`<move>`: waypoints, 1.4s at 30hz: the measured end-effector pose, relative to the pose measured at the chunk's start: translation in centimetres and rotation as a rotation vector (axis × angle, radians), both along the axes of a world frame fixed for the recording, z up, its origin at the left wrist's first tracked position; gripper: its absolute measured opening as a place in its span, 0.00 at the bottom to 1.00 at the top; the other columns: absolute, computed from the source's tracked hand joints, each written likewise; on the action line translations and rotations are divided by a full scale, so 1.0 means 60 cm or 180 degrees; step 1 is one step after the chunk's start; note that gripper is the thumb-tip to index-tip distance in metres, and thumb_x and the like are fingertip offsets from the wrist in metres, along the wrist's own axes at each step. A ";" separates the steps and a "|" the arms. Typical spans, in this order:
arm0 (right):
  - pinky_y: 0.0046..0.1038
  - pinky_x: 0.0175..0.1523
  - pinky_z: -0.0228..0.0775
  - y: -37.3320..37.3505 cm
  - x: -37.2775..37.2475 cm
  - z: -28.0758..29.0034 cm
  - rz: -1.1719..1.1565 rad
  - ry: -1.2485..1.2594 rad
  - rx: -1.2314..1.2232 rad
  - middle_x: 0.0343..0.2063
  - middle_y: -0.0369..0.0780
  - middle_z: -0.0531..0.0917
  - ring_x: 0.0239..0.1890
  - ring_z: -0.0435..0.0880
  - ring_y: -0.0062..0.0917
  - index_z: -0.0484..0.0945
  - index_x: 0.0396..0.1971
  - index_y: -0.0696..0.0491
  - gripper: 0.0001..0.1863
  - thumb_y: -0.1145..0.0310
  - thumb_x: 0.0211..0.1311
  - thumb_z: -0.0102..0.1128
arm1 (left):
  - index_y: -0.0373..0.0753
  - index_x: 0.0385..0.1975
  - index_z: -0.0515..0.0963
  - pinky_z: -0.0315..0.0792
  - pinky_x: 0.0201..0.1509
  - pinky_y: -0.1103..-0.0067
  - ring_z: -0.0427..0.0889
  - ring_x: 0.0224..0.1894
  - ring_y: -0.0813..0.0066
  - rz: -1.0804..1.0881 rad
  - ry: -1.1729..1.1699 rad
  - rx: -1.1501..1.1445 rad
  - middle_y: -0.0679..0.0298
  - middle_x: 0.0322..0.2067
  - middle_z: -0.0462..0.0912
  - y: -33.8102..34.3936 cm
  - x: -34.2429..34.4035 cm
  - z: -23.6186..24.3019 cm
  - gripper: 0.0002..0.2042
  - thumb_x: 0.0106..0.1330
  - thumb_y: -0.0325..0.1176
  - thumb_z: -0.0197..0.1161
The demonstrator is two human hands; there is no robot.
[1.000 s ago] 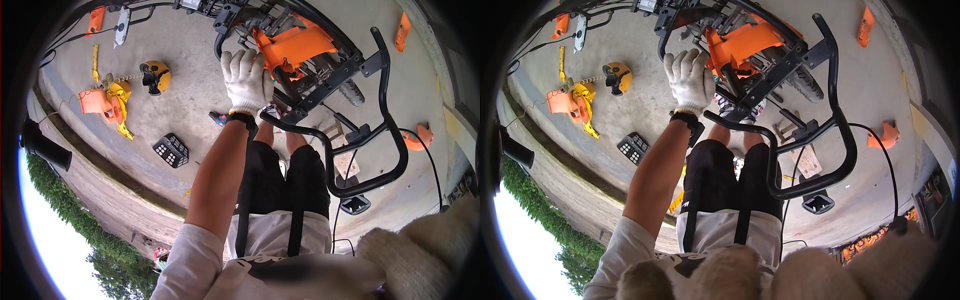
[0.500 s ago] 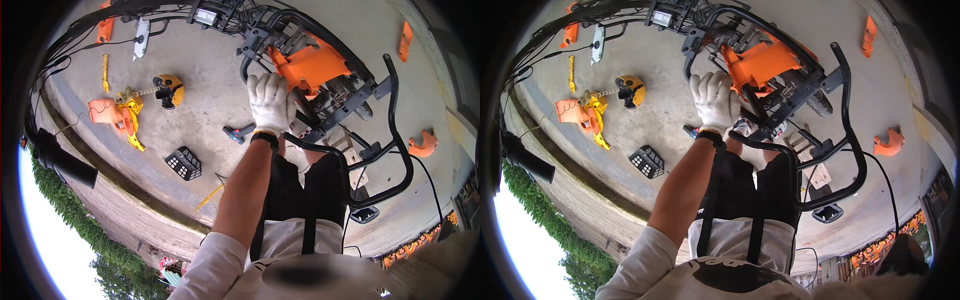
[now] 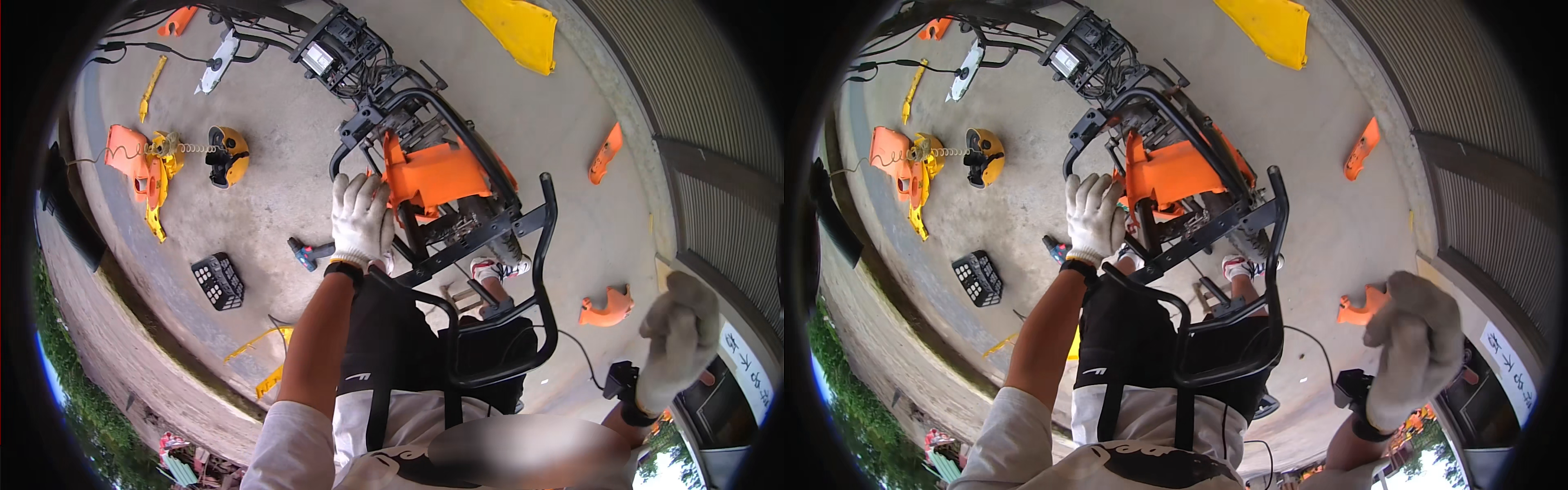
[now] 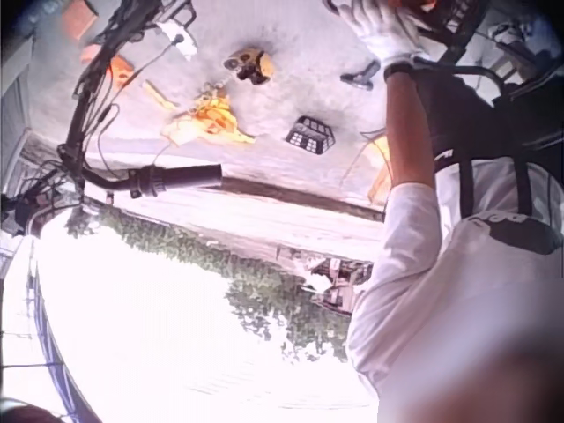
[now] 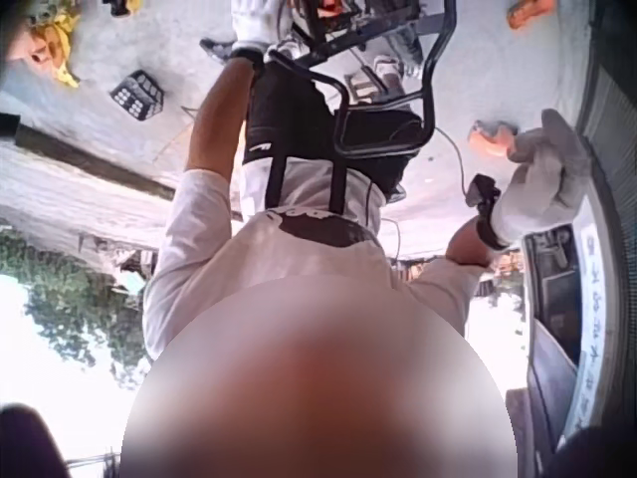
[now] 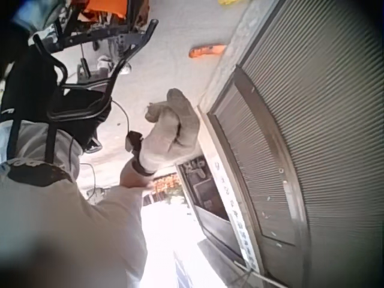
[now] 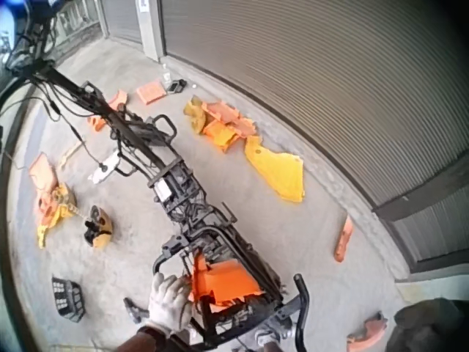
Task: Dismantling and inspecting components of an orange motorcycle frame in an outdoor area.
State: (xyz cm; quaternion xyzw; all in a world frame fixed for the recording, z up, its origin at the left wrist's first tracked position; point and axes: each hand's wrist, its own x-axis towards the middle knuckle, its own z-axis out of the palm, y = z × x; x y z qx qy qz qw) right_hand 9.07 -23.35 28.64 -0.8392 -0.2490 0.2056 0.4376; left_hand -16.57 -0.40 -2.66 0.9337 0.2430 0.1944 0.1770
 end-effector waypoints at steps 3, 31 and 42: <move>0.18 0.24 0.63 -0.031 0.064 -0.137 -0.0702 0.0893 -0.0070 0.19 0.35 0.75 0.16 0.68 0.15 0.78 0.47 0.62 0.14 0.72 0.67 0.49 | 0.36 0.49 0.78 0.60 0.68 0.50 0.71 0.59 0.52 0.0078 0.0062 0.0049 0.55 0.53 0.76 -0.003 0.008 0.013 0.24 0.47 0.32 0.63; 0.35 0.50 0.76 0.159 0.139 -0.628 0.2053 0.0777 -0.2342 0.50 0.54 0.83 0.47 0.86 0.40 0.71 0.63 0.57 0.29 0.60 0.64 0.57 | 0.33 0.57 0.76 0.76 0.50 0.78 0.83 0.45 0.75 0.2091 0.0438 -0.4509 0.63 0.45 0.84 -0.060 -0.083 -0.026 0.19 0.75 0.39 0.55; 0.37 0.56 0.73 0.114 0.163 -0.680 0.1834 0.1205 -0.1388 0.46 0.50 0.84 0.52 0.83 0.41 0.71 0.64 0.51 0.33 0.59 0.55 0.53 | 0.31 0.42 0.79 0.75 0.43 0.80 0.80 0.35 0.79 0.2793 -0.0860 -0.2764 0.62 0.35 0.84 -0.231 -0.065 0.007 0.07 0.70 0.28 0.62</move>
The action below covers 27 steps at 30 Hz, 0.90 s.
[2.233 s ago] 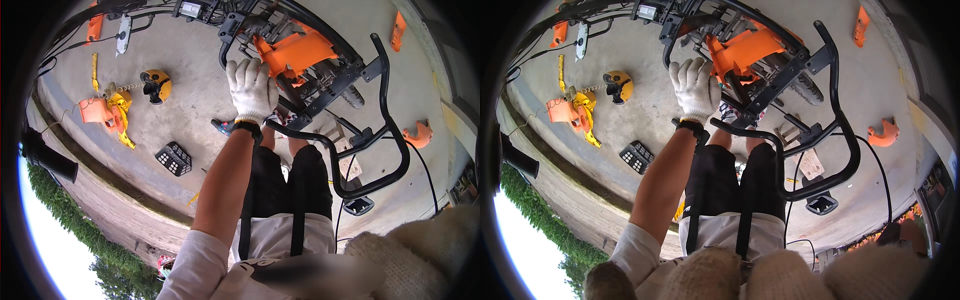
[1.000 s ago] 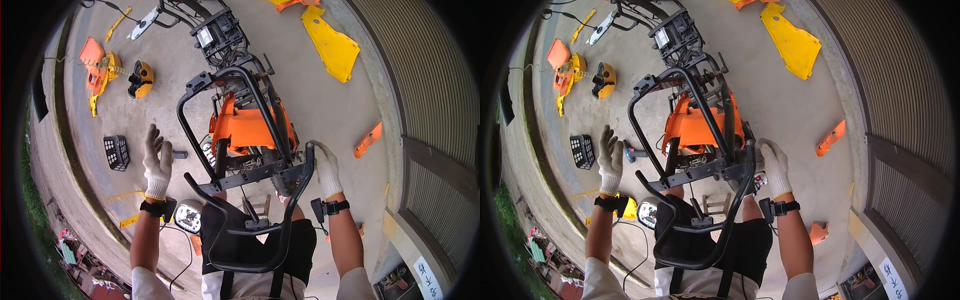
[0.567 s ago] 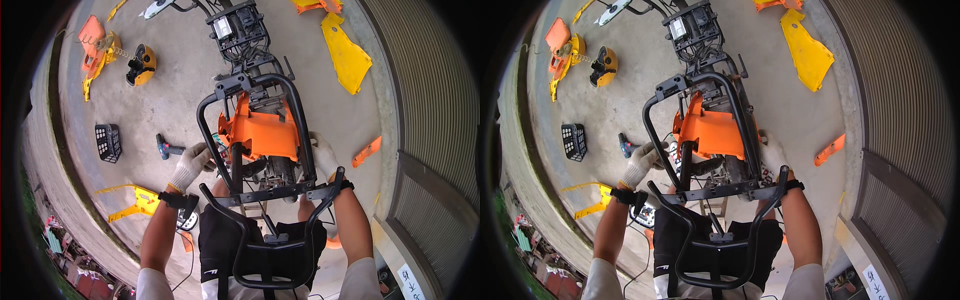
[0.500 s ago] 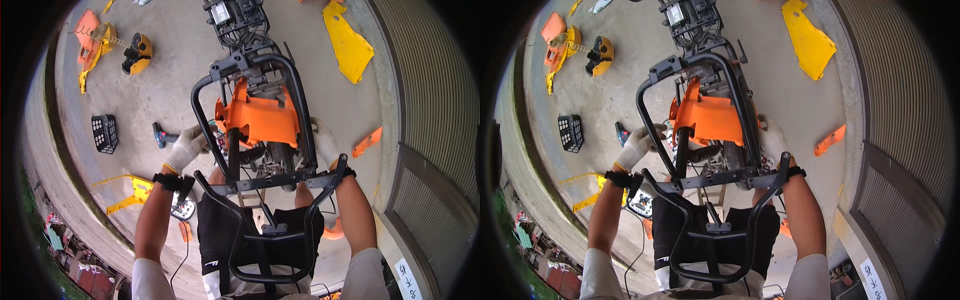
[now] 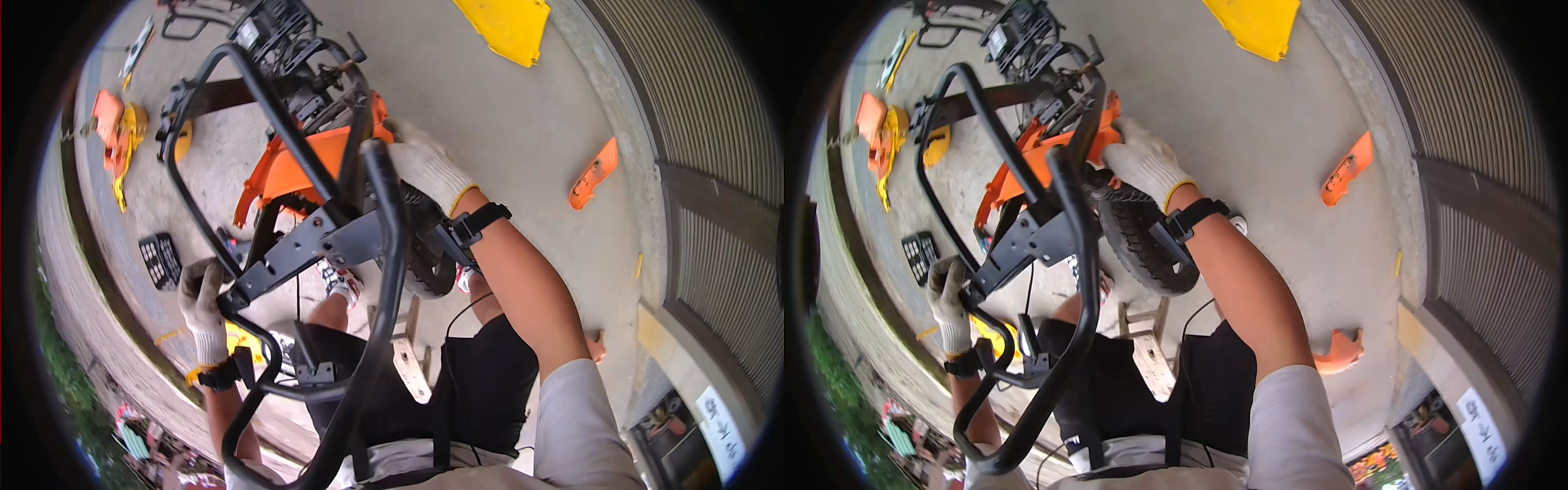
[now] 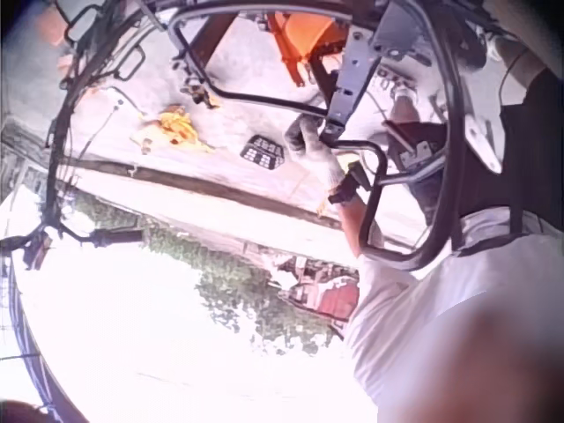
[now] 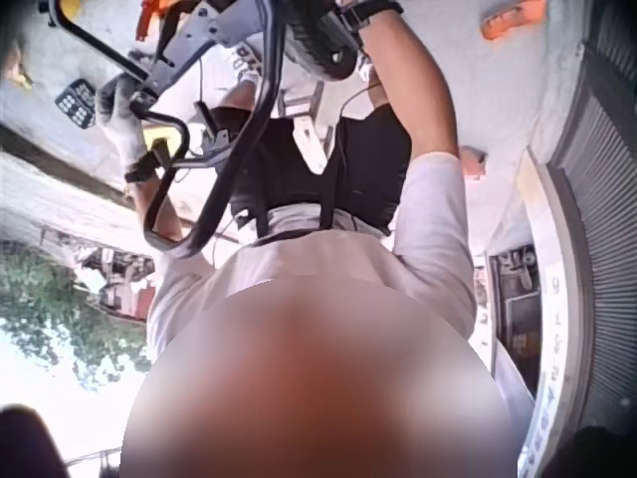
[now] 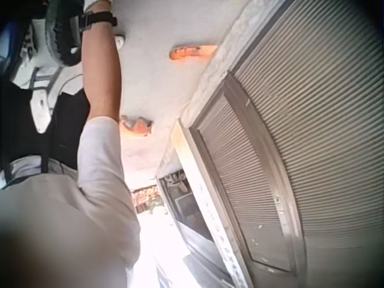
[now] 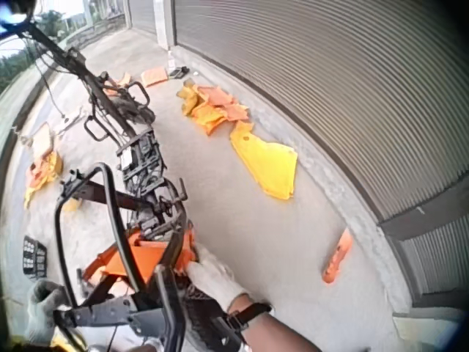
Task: Dismantling and inspecting components of an orange motorcycle frame in an outdoor area.
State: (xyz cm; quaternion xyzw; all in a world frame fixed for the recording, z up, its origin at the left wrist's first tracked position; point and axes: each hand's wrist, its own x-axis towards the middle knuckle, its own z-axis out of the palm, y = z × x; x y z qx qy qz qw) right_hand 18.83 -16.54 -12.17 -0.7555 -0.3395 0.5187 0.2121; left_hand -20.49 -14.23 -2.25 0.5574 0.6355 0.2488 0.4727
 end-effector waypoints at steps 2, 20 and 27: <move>0.35 0.56 0.72 -0.015 0.008 -0.006 0.0032 0.0267 0.0177 0.45 0.47 0.86 0.51 0.84 0.39 0.72 0.64 0.46 0.33 0.56 0.55 0.53 | 0.33 0.41 0.79 0.73 0.41 0.82 0.78 0.33 0.80 0.0266 -0.0143 0.0320 0.65 0.33 0.82 0.001 -0.004 -0.022 0.07 0.70 0.29 0.63; 0.39 0.45 0.74 -0.040 0.004 -0.098 0.0943 -0.1648 0.2715 0.33 0.54 0.83 0.38 0.84 0.43 0.77 0.37 0.61 0.17 0.62 0.69 0.44 | 0.32 0.59 0.72 0.73 0.58 0.75 0.79 0.49 0.70 -0.0482 0.0152 0.2324 0.59 0.50 0.77 -0.024 -0.114 -0.151 0.20 0.70 0.32 0.59; 0.29 0.28 0.74 0.003 -0.027 -0.151 -0.0857 0.0569 0.2151 0.25 0.38 0.83 0.22 0.81 0.24 0.82 0.38 0.56 0.21 0.54 0.69 0.47 | 0.34 0.52 0.79 0.74 0.38 0.83 0.78 0.33 0.82 0.0262 -0.1325 0.1348 0.66 0.34 0.82 -0.005 -0.007 -0.087 0.14 0.69 0.30 0.59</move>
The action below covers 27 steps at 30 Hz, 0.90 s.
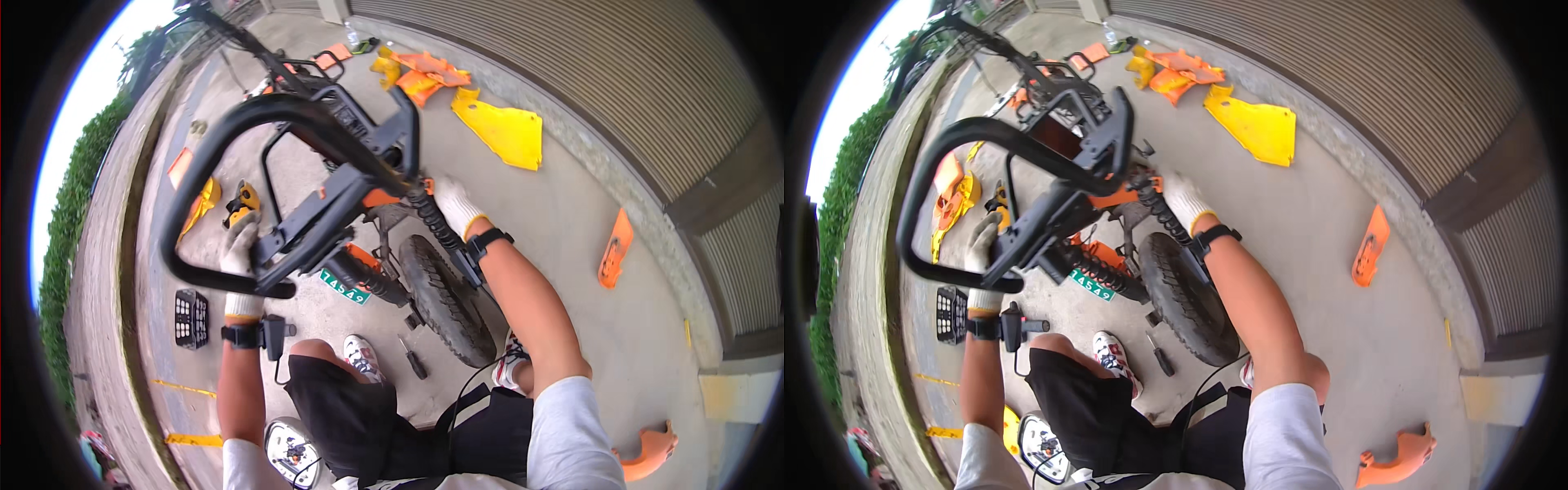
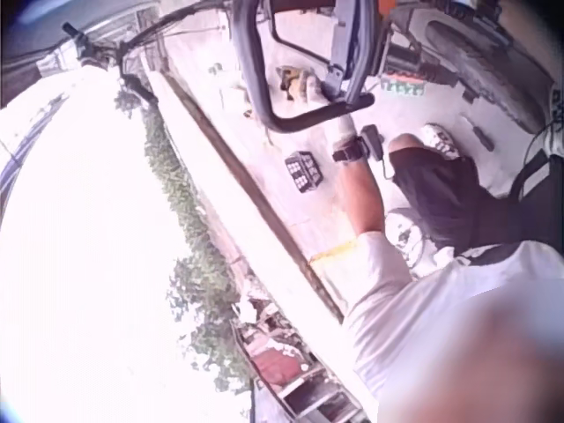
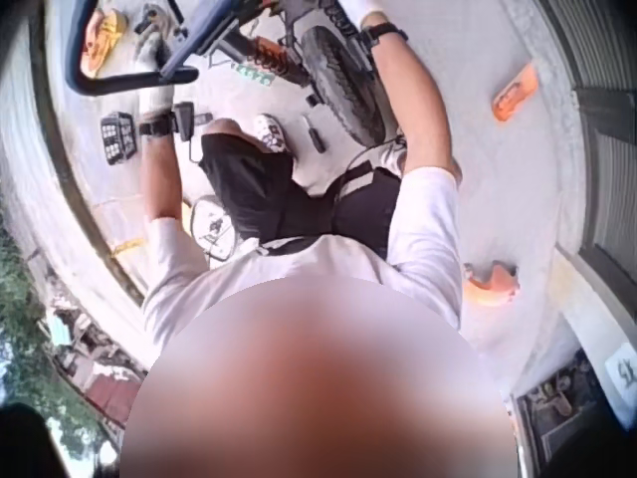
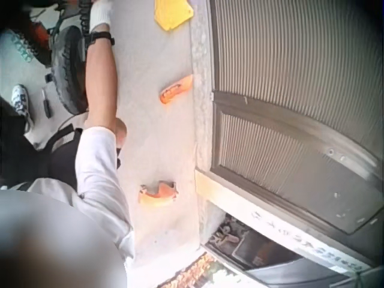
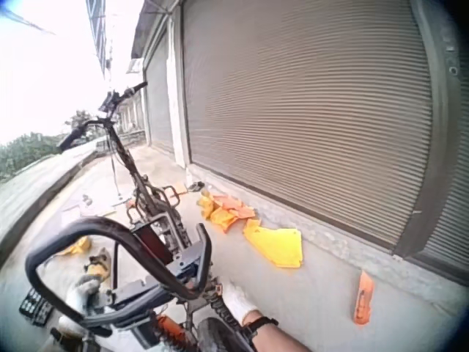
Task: Dismantling and inspecting components of an orange motorcycle frame in an outdoor area.
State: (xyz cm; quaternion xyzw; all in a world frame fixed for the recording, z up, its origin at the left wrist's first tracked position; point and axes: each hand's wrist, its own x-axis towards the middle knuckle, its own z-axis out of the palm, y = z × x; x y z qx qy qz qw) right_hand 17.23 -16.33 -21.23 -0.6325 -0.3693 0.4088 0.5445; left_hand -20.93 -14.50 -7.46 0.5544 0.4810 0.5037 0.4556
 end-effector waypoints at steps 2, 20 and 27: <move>0.39 0.43 0.70 -0.019 -0.012 0.007 -0.0282 -0.0369 -0.0304 0.36 0.46 0.82 0.39 0.79 0.38 0.82 0.43 0.55 0.26 0.50 0.70 0.41 | 0.34 0.49 0.81 0.71 0.29 0.83 0.75 0.25 0.84 -0.0098 -0.0089 -0.0166 0.69 0.26 0.79 -0.001 0.006 0.015 0.12 0.69 0.30 0.60; 0.37 0.62 0.68 -0.142 -0.174 0.167 0.0328 -0.3077 0.0298 0.54 0.48 0.77 0.57 0.77 0.38 0.69 0.63 0.58 0.29 0.66 0.62 0.61 | 0.32 0.50 0.78 0.80 0.39 0.77 0.84 0.30 0.73 0.0079 0.0091 -0.0466 0.56 0.35 0.85 -0.012 -0.066 -0.013 0.16 0.67 0.30 0.50; 0.41 0.63 0.66 -0.175 -0.253 0.176 0.0445 -0.4113 0.0358 0.56 0.53 0.75 0.59 0.74 0.46 0.69 0.62 0.60 0.29 0.70 0.60 0.64 | 0.36 0.39 0.80 0.77 0.45 0.58 0.83 0.41 0.45 0.0042 0.1726 -0.0043 0.43 0.36 0.84 -0.013 -0.025 -0.095 0.10 0.63 0.31 0.53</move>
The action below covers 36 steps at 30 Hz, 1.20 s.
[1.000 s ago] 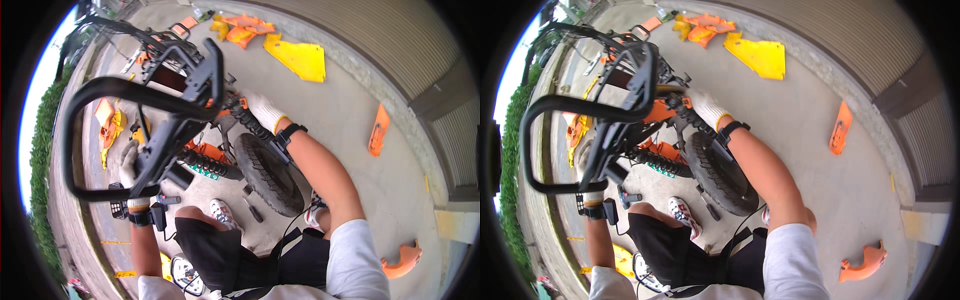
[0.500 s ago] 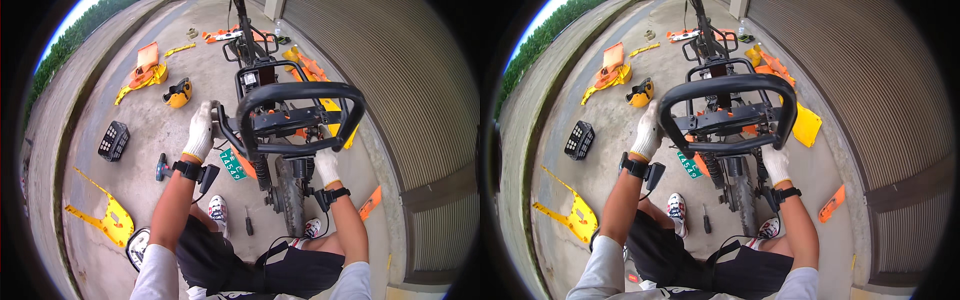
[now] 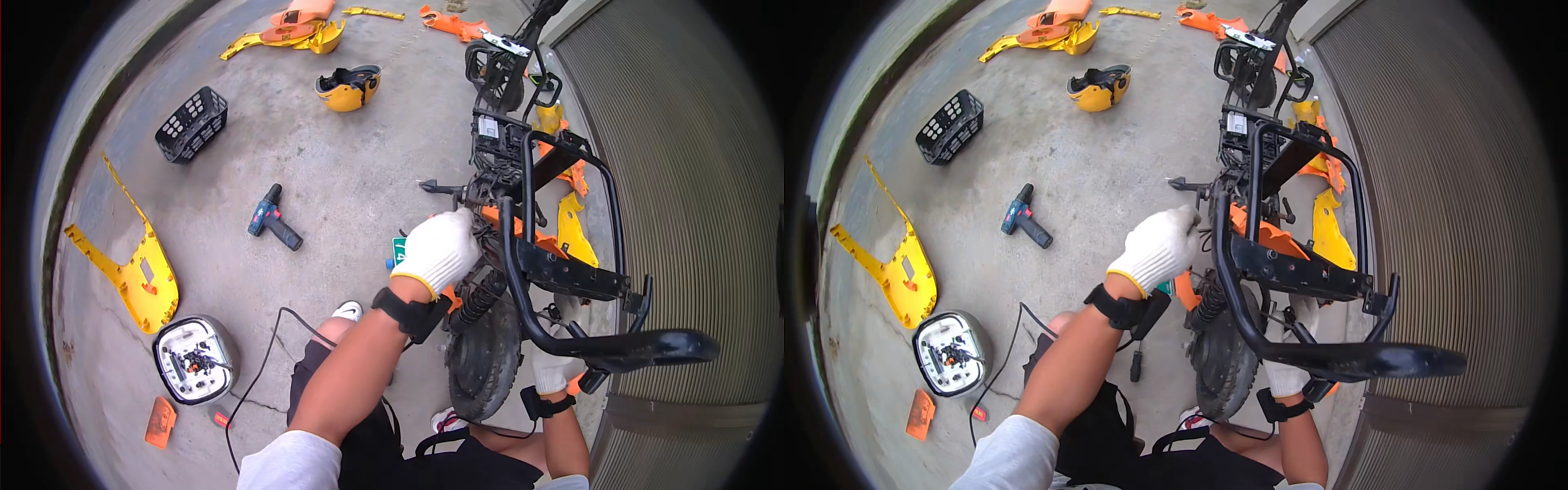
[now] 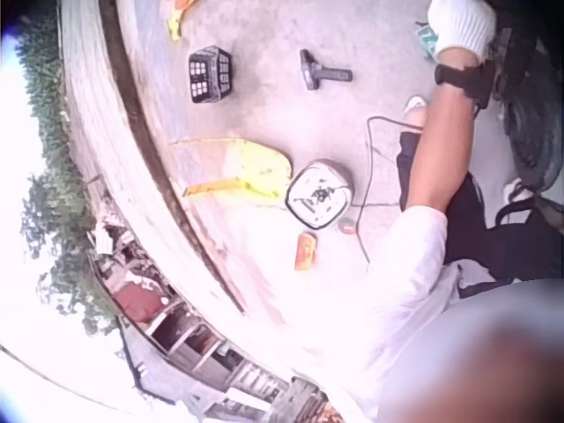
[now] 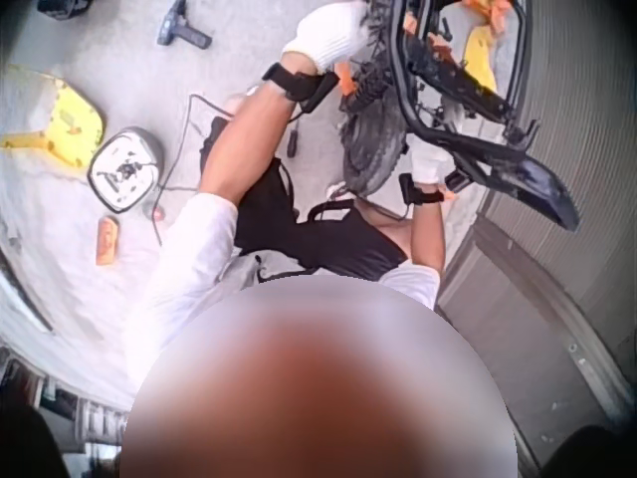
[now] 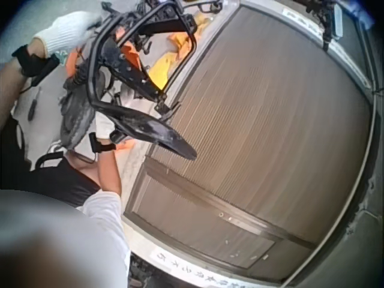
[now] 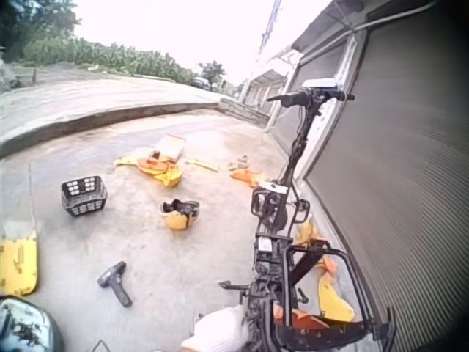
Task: Dismantling and inspecting components of an orange motorcycle frame in an outdoor area.
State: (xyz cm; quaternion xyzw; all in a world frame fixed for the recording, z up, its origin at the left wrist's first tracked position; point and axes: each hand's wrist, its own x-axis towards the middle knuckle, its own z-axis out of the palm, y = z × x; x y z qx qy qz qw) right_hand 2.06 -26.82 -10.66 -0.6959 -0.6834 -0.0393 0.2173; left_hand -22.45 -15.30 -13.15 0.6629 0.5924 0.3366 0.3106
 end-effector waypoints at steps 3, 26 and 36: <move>0.43 0.64 0.66 0.041 0.000 -0.010 -0.0104 -0.0258 -0.0161 0.57 0.55 0.74 0.60 0.73 0.49 0.70 0.61 0.61 0.29 0.71 0.59 0.65 | 0.34 0.37 0.78 0.78 0.38 0.59 0.84 0.37 0.46 -0.0400 0.0150 -0.0028 0.45 0.32 0.82 -0.009 0.029 -0.001 0.10 0.61 0.33 0.57; 0.36 0.36 0.75 0.230 -0.026 -0.016 0.1175 -0.0569 0.1034 0.30 0.41 0.85 0.31 0.84 0.38 0.78 0.50 0.59 0.26 0.77 0.47 0.73 | 0.35 0.58 0.72 0.76 0.45 0.67 0.81 0.47 0.60 -0.1054 0.0491 -0.0190 0.57 0.49 0.78 0.025 0.041 0.015 0.31 0.49 0.29 0.66; 0.36 0.40 0.77 0.234 -0.028 -0.013 0.0442 -0.0364 0.0773 0.29 0.41 0.84 0.32 0.84 0.36 0.81 0.37 0.56 0.14 0.76 0.48 0.71 | 0.37 0.43 0.76 0.79 0.42 0.66 0.83 0.42 0.57 -0.1397 0.0619 -0.0493 0.56 0.40 0.79 0.043 0.007 0.030 0.19 0.52 0.36 0.70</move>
